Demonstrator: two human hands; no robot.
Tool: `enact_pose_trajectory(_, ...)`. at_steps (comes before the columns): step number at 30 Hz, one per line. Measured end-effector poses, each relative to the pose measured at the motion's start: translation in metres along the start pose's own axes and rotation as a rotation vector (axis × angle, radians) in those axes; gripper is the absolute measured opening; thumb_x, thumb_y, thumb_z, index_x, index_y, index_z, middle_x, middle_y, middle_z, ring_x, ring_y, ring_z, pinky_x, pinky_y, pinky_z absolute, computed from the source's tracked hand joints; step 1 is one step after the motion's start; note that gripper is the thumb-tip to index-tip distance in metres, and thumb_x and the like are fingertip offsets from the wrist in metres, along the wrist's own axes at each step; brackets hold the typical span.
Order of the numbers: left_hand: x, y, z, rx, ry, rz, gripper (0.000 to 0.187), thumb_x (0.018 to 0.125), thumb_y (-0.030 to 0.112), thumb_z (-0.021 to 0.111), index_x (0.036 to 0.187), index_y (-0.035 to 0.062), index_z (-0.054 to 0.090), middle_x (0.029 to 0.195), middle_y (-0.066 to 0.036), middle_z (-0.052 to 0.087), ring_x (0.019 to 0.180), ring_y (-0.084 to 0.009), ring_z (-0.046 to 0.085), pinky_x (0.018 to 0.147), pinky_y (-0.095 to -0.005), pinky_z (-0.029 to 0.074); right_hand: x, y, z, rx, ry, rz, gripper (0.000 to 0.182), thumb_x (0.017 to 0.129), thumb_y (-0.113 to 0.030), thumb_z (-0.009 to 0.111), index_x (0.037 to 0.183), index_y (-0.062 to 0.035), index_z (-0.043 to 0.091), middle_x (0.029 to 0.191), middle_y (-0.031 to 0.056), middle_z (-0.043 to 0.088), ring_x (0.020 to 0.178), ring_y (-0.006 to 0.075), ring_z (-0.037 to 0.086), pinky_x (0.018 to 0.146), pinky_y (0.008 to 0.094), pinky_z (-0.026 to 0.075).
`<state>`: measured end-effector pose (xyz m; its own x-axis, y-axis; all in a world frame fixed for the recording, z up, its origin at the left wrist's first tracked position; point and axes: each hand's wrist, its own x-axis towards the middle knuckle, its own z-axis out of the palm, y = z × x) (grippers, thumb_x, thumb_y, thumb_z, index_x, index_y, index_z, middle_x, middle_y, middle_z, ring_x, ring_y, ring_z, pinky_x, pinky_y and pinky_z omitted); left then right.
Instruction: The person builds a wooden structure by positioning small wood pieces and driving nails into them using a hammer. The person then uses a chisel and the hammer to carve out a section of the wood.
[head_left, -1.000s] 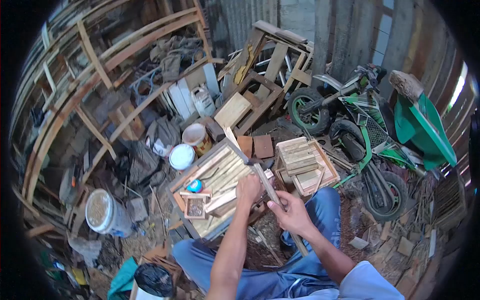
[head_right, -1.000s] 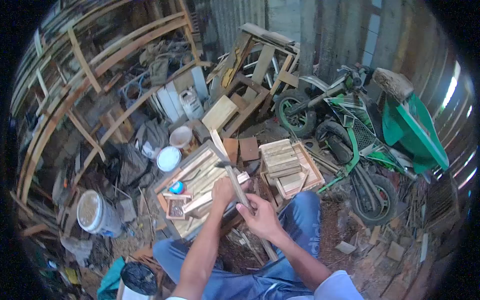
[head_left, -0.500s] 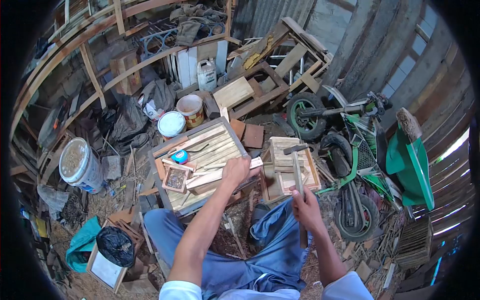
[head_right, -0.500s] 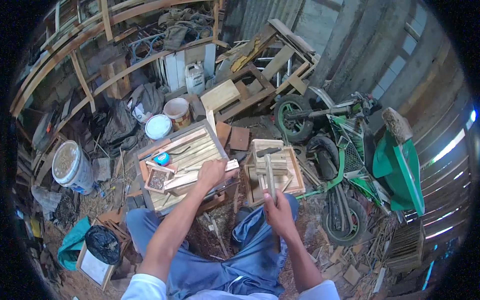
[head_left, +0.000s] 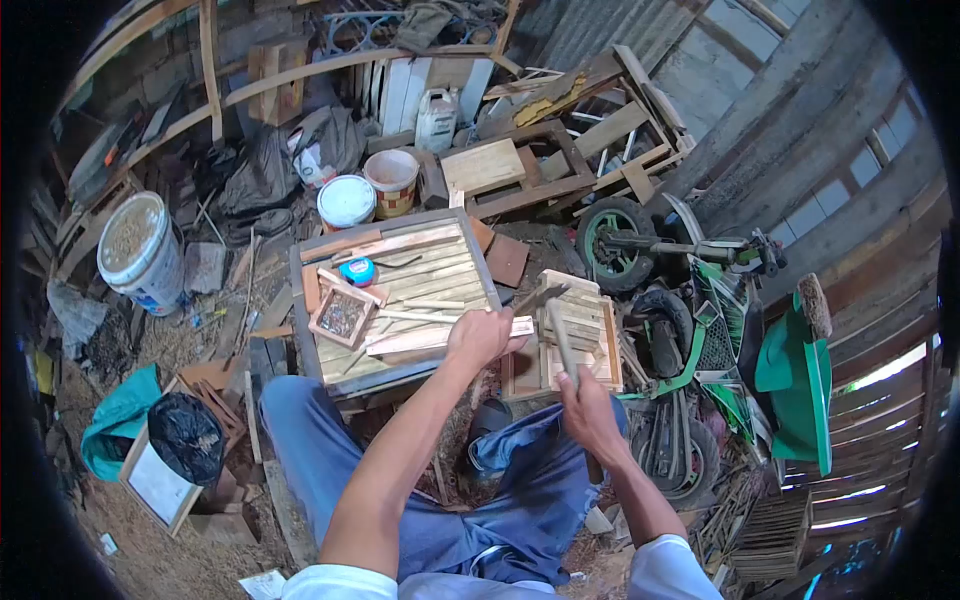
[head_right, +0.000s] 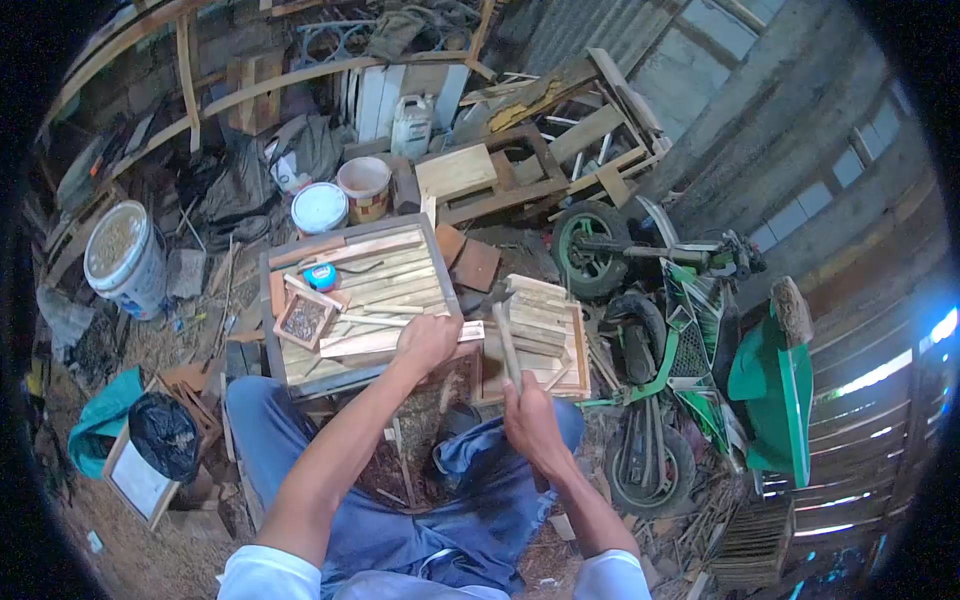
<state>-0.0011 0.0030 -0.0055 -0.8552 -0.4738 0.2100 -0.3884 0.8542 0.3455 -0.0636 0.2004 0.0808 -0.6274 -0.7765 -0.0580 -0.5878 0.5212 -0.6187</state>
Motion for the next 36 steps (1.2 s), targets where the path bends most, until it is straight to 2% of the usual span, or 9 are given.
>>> enact_pose_trajectory(5, -0.001, -0.001, 0.007, 0.006, 0.006, 0.011, 0.050, 0.081, 0.054, 0.062, 0.084, 0.0039, 0.064, 0.064, -0.012, 0.068, 0.060, -0.0253, 0.069, 0.056, -0.0360, 0.055, -0.017, -0.040, -0.015, 0.098, 0.160, -0.022, 0.022, 0.098, -0.021, 0.048, 0.102, 0.0011, 0.049, 0.066, 0.0270, 0.055, 0.064, 0.0480, 0.056, 0.058, 0.0479, 0.043)
enact_pose_trajectory(10, -0.004, 0.000, 0.004, -0.009, 0.001, 0.011, 0.051, 0.081, 0.054, 0.063, 0.084, 0.0031, 0.064, 0.065, -0.014, 0.067, 0.062, -0.0279, 0.069, 0.057, -0.0379, 0.056, -0.012, 0.004, 0.016, -0.171, 0.034, 0.052, 0.018, 0.097, -0.017, 0.050, 0.101, 0.0010, 0.047, 0.062, 0.0253, 0.054, 0.064, 0.0443, 0.059, 0.056, 0.0436, 0.043)
enact_pose_trajectory(13, -0.004, -0.001, 0.003, -0.043, -0.011, -0.014, 0.050, 0.081, 0.053, 0.063, 0.081, 0.0023, 0.064, 0.065, -0.017, 0.066, 0.062, -0.0311, 0.068, 0.059, -0.0393, 0.055, -0.020, -0.018, -0.002, -0.001, 0.108, 0.030, 0.021, 0.099, -0.020, 0.048, 0.100, 0.0003, 0.049, 0.060, 0.0160, 0.052, 0.054, 0.0262, 0.055, 0.052, 0.0389, 0.040)
enact_pose_trajectory(14, -0.004, -0.001, 0.003, -0.047, -0.007, -0.013, 0.050, 0.081, 0.053, 0.063, 0.081, 0.0023, 0.064, 0.065, -0.017, 0.066, 0.062, -0.0309, 0.068, 0.059, -0.0390, 0.055, -0.023, -0.028, -0.006, 0.030, 0.151, 0.009, 0.019, 0.098, -0.020, 0.049, 0.100, -0.0008, 0.049, 0.059, 0.0157, 0.052, 0.053, 0.0260, 0.056, 0.052, 0.0384, 0.040)
enact_pose_trajectory(18, -0.003, 0.000, 0.006, -0.037, -0.022, -0.015, 0.050, 0.081, 0.053, 0.063, 0.081, 0.0024, 0.064, 0.066, -0.016, 0.067, 0.063, -0.0295, 0.068, 0.059, -0.0384, 0.055, -0.023, -0.003, 0.019, 0.048, 0.250, -0.174, 0.016, 0.097, -0.014, 0.049, 0.097, 0.0011, 0.044, 0.065, 0.0277, 0.054, 0.063, 0.0495, 0.055, 0.051, 0.0467, 0.040)
enact_pose_trajectory(22, -0.004, 0.000, 0.004, -0.026, -0.020, -0.018, 0.052, 0.081, 0.054, 0.062, 0.081, 0.0027, 0.064, 0.066, -0.016, 0.067, 0.063, -0.0292, 0.068, 0.058, -0.0385, 0.055, -0.020, -0.006, 0.017, -0.025, 0.051, 0.105, 0.015, 0.097, -0.013, 0.048, 0.094, 0.0016, 0.044, 0.065, 0.0282, 0.054, 0.066, 0.0497, 0.056, 0.052, 0.0463, 0.040)
enact_pose_trajectory(29, -0.005, -0.001, 0.007, -0.006, -0.025, 0.019, 0.055, 0.081, 0.057, 0.061, 0.079, 0.0024, 0.065, 0.065, -0.015, 0.067, 0.062, -0.0291, 0.068, 0.058, -0.0382, 0.055, -0.030, -0.008, 0.028, 0.080, 0.176, -0.023, 0.016, 0.097, -0.013, 0.048, 0.094, 0.0023, 0.044, 0.067, 0.0279, 0.055, 0.066, 0.0502, 0.056, 0.053, 0.0467, 0.041)
enact_pose_trajectory(30, -0.005, 0.000, 0.005, 0.001, -0.030, 0.004, 0.054, 0.081, 0.056, 0.062, 0.078, 0.0025, 0.065, 0.066, -0.016, 0.067, 0.063, -0.0290, 0.068, 0.058, -0.0380, 0.056, -0.022, -0.001, 0.034, -0.043, 0.054, 0.084, 0.018, 0.096, -0.015, 0.049, 0.094, 0.0025, 0.045, 0.068, 0.0291, 0.056, 0.068, 0.0517, 0.055, 0.054, 0.0480, 0.041)
enact_pose_trajectory(36, -0.003, -0.003, 0.001, -0.039, -0.015, -0.007, 0.051, 0.079, 0.053, 0.064, 0.078, 0.0023, 0.066, 0.067, -0.016, 0.067, 0.064, -0.0291, 0.069, 0.059, -0.0376, 0.056, -0.031, -0.024, 0.020, 0.074, 0.118, 0.100, 0.018, 0.097, -0.016, 0.048, 0.095, 0.0021, 0.047, 0.070, 0.0295, 0.057, 0.069, 0.0522, 0.055, 0.056, 0.0492, 0.041)
